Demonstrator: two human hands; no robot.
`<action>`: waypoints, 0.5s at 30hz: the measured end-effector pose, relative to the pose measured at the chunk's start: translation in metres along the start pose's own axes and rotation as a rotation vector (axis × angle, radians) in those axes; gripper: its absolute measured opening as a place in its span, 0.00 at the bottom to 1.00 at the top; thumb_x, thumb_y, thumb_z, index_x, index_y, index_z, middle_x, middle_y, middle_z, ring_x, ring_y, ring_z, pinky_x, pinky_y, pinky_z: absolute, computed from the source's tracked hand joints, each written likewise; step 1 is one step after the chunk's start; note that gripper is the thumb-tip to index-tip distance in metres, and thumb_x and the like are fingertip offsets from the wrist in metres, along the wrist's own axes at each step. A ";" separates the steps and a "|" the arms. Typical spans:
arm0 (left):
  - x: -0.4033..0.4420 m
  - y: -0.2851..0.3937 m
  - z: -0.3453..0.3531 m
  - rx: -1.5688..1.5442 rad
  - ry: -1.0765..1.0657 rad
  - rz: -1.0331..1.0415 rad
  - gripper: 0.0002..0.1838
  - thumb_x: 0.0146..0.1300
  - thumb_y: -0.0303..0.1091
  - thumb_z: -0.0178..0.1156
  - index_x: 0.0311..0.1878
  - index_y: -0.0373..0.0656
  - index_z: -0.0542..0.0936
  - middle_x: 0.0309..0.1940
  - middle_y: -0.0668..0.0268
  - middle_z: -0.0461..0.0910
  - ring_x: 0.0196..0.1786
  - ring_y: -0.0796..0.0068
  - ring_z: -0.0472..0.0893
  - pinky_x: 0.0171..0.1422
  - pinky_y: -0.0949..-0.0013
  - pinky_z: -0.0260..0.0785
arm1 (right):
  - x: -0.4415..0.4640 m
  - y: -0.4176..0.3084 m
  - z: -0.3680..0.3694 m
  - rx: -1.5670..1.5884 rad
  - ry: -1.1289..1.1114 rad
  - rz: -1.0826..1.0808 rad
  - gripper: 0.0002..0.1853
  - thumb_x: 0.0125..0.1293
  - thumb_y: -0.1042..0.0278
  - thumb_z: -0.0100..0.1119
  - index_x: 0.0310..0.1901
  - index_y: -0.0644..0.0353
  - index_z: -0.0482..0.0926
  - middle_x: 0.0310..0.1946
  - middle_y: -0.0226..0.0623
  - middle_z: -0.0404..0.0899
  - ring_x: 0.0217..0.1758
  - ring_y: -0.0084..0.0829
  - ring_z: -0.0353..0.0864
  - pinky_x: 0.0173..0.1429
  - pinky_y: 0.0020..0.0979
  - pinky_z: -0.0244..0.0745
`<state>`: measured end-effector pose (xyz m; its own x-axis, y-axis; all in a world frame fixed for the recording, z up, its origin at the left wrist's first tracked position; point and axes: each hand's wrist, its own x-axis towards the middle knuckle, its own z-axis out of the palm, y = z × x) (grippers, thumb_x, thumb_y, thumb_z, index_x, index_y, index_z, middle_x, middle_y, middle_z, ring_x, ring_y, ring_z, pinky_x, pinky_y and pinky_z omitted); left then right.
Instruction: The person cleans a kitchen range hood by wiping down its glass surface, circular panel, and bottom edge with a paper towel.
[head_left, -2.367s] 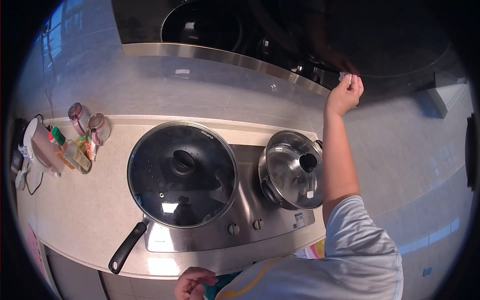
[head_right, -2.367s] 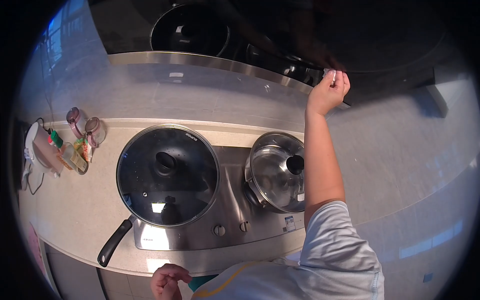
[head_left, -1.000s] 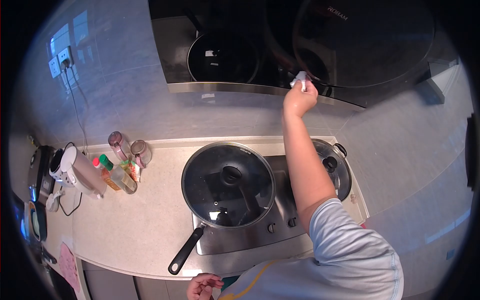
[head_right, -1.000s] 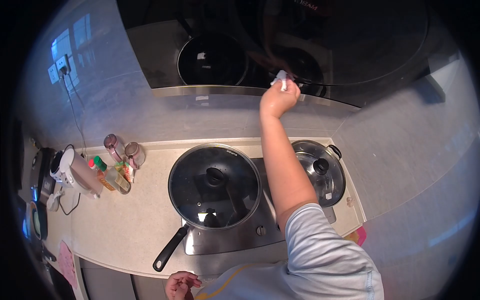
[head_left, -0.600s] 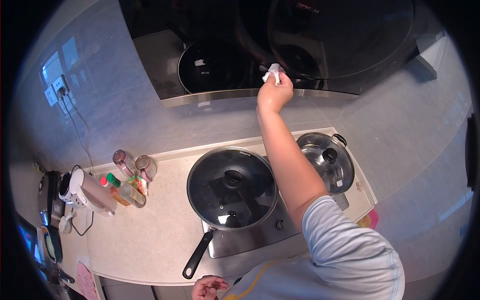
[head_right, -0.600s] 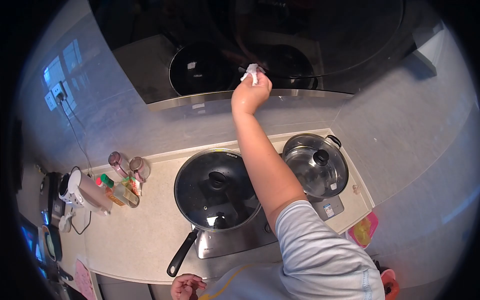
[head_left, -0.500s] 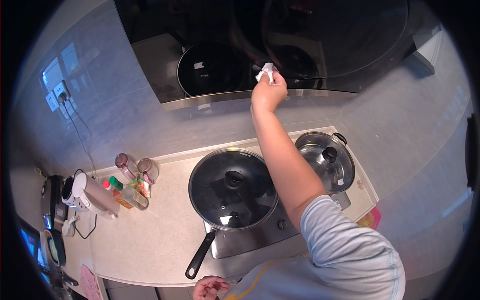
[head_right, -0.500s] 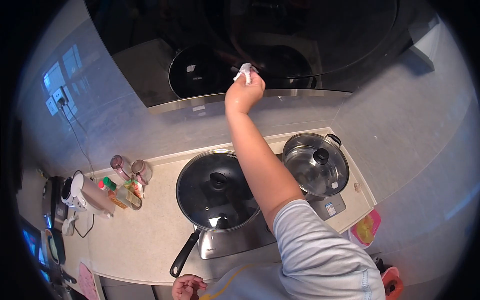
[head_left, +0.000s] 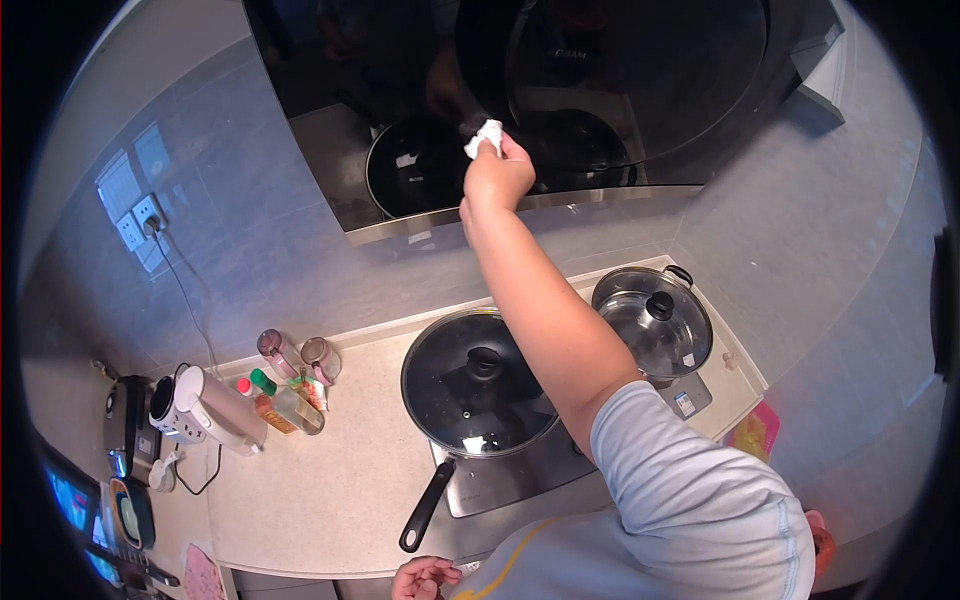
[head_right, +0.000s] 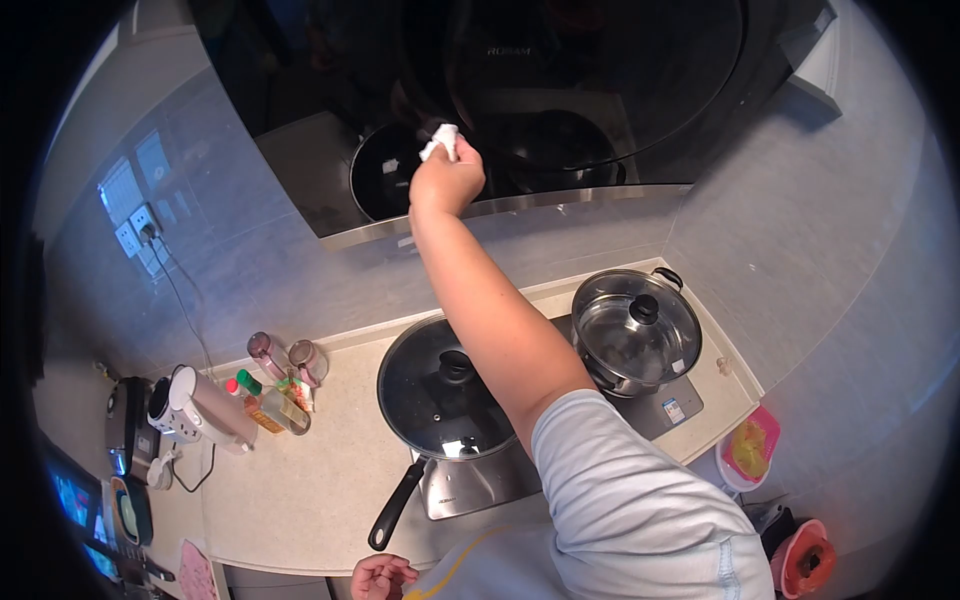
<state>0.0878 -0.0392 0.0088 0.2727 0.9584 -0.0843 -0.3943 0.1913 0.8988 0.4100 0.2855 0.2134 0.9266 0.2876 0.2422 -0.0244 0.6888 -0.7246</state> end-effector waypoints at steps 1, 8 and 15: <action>-0.002 0.000 -0.003 0.013 0.020 -0.001 0.14 0.68 0.38 0.57 0.47 0.35 0.76 0.40 0.60 0.79 0.39 0.73 0.77 0.47 0.72 0.70 | -0.004 -0.003 0.007 0.021 -0.032 -0.039 0.14 0.63 0.79 0.54 0.50 0.71 0.77 0.46 0.46 0.80 0.47 0.34 0.82 0.52 0.30 0.76; -0.016 0.003 -0.019 0.053 0.087 0.058 0.14 0.67 0.37 0.57 0.48 0.34 0.77 0.36 0.62 0.80 0.36 0.73 0.77 0.44 0.73 0.70 | -0.024 -0.044 0.029 0.186 -0.051 0.107 0.13 0.64 0.81 0.51 0.49 0.71 0.76 0.46 0.45 0.79 0.46 0.32 0.82 0.52 0.29 0.76; -0.022 0.010 -0.023 0.049 0.137 0.021 0.14 0.66 0.36 0.58 0.47 0.35 0.78 0.36 0.62 0.80 0.37 0.72 0.78 0.45 0.72 0.70 | -0.013 -0.050 0.026 0.550 -0.316 0.173 0.14 0.63 0.84 0.51 0.50 0.73 0.76 0.45 0.43 0.79 0.45 0.29 0.81 0.53 0.26 0.75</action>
<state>0.0574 -0.0531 0.0095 0.1407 0.9827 -0.1202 -0.3546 0.1634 0.9206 0.3891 0.2651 0.2632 0.7394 0.5483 0.3906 -0.4285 0.8308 -0.3551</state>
